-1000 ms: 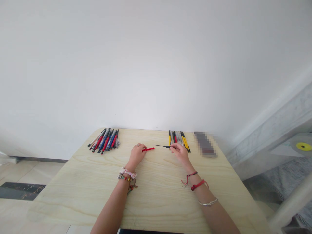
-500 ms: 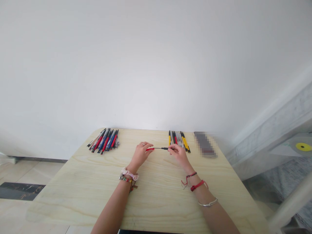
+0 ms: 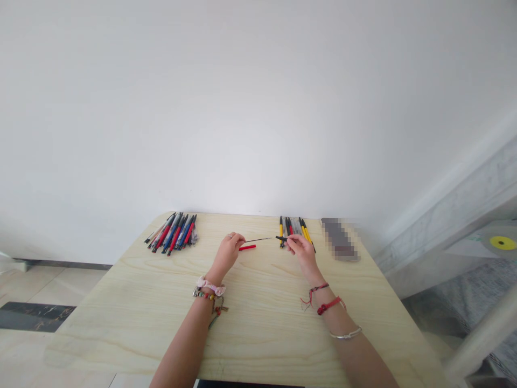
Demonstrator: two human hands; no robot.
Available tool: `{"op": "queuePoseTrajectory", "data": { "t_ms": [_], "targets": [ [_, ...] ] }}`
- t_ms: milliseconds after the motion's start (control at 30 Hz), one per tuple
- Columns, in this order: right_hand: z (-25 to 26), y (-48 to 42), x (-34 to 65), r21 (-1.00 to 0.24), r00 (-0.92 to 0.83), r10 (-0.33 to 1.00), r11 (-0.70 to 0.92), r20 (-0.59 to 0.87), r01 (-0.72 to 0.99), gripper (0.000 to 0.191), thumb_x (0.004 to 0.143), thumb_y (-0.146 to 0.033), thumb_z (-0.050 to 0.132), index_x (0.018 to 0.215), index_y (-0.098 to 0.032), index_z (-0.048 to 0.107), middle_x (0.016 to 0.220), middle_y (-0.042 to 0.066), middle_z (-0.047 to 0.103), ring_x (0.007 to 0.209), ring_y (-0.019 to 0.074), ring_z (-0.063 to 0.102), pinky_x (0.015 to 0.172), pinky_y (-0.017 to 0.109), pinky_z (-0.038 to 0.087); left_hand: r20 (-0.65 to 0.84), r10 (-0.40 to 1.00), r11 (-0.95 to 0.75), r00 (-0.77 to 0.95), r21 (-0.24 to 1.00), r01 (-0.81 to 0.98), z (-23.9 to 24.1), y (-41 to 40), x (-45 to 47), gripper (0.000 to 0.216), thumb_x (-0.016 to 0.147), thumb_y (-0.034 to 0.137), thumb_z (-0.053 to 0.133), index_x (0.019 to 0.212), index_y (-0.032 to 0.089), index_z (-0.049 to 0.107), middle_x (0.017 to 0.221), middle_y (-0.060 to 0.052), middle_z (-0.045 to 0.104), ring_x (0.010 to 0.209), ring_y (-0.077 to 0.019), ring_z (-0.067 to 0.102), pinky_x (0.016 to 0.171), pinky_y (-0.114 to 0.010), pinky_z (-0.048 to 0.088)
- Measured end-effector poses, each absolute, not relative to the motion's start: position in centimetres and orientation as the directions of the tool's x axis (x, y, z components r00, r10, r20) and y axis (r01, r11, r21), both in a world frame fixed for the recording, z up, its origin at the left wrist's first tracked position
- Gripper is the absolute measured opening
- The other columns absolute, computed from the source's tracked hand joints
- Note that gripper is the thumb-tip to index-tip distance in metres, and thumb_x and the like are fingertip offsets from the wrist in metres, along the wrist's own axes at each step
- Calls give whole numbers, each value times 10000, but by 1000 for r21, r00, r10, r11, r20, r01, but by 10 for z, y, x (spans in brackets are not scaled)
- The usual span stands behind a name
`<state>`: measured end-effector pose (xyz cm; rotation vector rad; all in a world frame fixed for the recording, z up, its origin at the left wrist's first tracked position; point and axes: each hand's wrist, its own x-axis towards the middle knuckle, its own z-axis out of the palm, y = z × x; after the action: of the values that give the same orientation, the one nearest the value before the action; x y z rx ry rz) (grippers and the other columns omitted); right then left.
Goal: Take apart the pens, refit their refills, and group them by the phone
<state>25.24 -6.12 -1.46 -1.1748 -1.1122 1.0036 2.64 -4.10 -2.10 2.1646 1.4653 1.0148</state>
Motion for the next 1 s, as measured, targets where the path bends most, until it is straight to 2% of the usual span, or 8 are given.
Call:
{"op": "queuePoseTrajectory", "data": {
  "t_ms": [167, 400, 633, 867, 1000],
  "targets": [
    [-15, -60, 254, -987, 227, 968, 134, 110, -91, 258, 576, -365, 622, 732, -175, 544, 578, 6, 590, 462, 103, 491, 387, 212, 324, 350, 920, -374, 178, 643, 668, -23, -41, 28, 136, 786, 148, 389, 743, 156, 517, 764, -43, 543, 767, -150, 497, 710, -278, 407],
    [-20, -61, 249, -995, 204, 974, 100, 95, -14, 207, 608, -356, 578, 704, -173, 574, 487, -21, 528, 442, 107, 490, 379, 215, 349, 330, 887, -461, 324, 589, 664, -19, -46, 35, 171, 809, 186, 358, 764, 166, 522, 765, -46, 543, 748, -150, 493, 708, -287, 402],
    [-16, -66, 238, -995, 120, 990, 78, 70, -62, 283, 551, -342, 654, 764, -185, 553, 723, 40, 622, 722, 189, 596, 576, 288, 479, 333, 834, -551, 440, 544, 632, -19, -48, 37, 152, 802, 196, 389, 774, 172, 537, 782, -50, 551, 771, -152, 489, 715, -276, 398],
    [-18, -66, 240, -973, 114, 969, 206, 217, 103, 224, 546, -289, 655, 718, -192, 550, 845, 35, 534, 637, 143, 577, 615, 301, 494, 309, 860, -510, 406, 518, 686, -18, -47, 31, 173, 806, 191, 372, 768, 170, 540, 764, -50, 549, 758, -158, 488, 702, -277, 394],
    [-23, -64, 239, -958, 121, 954, 260, 274, 119, 224, 580, -303, 636, 753, -197, 541, 854, 40, 504, 679, 150, 572, 668, 320, 496, 308, 865, -502, 396, 521, 691, -17, -47, 29, 195, 813, 196, 353, 766, 175, 542, 753, -48, 549, 756, -158, 486, 702, -277, 393]
  ]
}}
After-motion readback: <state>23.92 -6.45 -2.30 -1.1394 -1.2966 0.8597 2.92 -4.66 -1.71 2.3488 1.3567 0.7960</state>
